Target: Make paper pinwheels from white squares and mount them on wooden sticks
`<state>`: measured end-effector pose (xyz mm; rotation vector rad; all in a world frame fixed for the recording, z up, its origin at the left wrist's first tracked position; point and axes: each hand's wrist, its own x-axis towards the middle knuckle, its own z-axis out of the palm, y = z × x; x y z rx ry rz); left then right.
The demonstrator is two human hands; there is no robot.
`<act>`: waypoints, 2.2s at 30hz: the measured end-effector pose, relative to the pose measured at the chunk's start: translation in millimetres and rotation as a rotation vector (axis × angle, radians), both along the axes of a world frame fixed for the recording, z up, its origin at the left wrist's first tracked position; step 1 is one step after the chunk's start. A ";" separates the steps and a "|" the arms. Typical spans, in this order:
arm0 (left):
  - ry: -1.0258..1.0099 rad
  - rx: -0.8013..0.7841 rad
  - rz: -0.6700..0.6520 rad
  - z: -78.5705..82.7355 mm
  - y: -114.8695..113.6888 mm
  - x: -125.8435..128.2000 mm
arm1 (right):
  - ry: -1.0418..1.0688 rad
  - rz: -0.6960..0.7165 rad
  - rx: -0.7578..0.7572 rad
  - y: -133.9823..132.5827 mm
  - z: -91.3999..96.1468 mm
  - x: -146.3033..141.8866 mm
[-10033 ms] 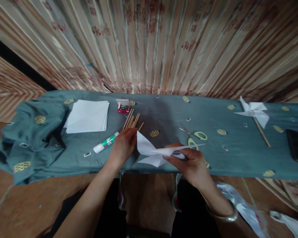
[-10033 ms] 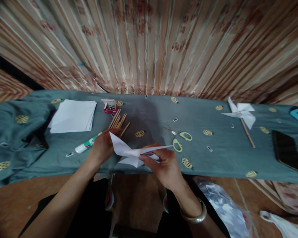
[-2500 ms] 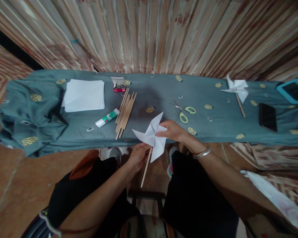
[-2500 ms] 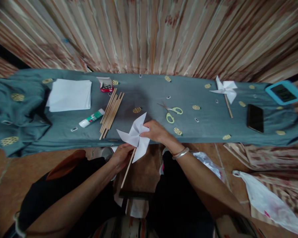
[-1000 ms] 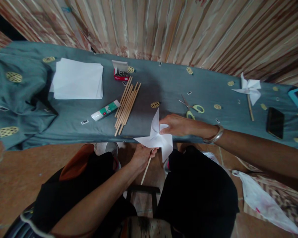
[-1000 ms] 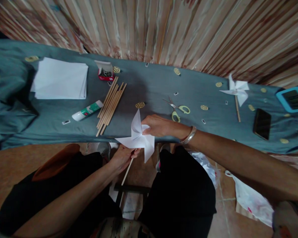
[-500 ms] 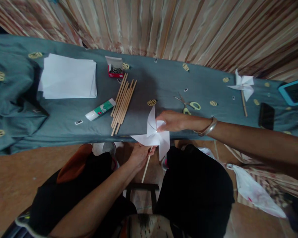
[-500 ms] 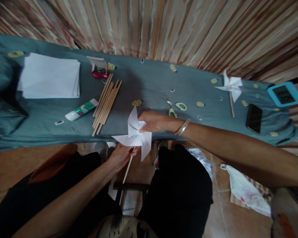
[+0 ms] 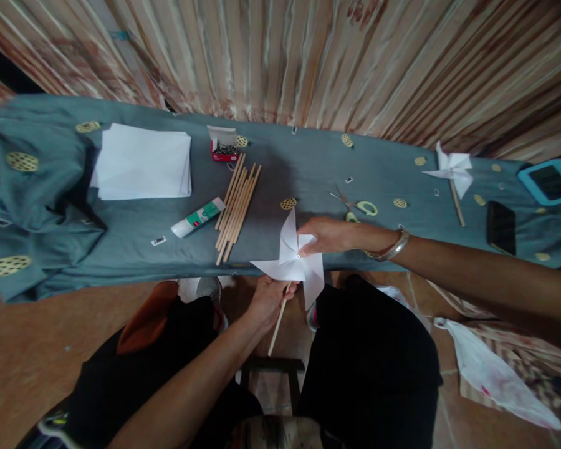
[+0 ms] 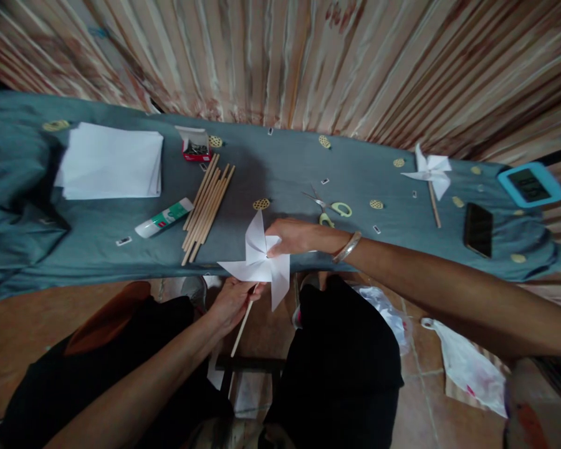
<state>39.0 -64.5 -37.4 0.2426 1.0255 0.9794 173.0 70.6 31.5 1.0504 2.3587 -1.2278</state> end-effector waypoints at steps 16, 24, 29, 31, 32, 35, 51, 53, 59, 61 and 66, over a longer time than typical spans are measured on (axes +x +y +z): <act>0.010 -0.042 0.025 -3.1 0.2 3.2 | -0.137 0.105 0.115 -2.3 13.1 -8.9; 0.036 0.002 -0.099 -1.4 -13.1 1.2 | -0.218 0.097 0.058 11.6 -1.5 -8.2; 0.055 0.041 -0.103 -1.1 -14.0 1.6 | -0.250 0.109 0.059 14.5 -2.4 -10.0; 0.058 0.054 -0.095 -1.1 -13.2 2.6 | -0.265 0.128 0.068 14.5 -0.7 -11.8; 0.061 0.060 -0.090 -1.2 -12.8 3.0 | -0.272 0.136 0.073 14.4 0.2 -12.6; 0.068 0.066 -0.087 -2.0 -12.4 3.9 | -0.294 0.154 0.094 14.4 2.2 -14.0; 0.068 0.016 -0.092 -8.3 -12.4 5.0 | -0.326 0.192 0.064 21.9 -0.7 -12.2; 0.068 0.008 -0.087 -9.2 -12.3 5.2 | -0.327 0.204 0.061 22.9 -2.0 -11.9; 0.074 -0.002 -0.080 -9.3 -12.4 5.4 | -0.321 0.204 0.073 23.4 -2.6 -12.4; 0.072 0.001 -0.082 -8.1 -12.3 5.2 | -0.307 0.203 0.071 23.4 -2.0 -12.3; 0.062 0.003 -0.076 -7.9 -12.0 6.3 | -0.273 0.211 0.057 22.8 1.2 -12.9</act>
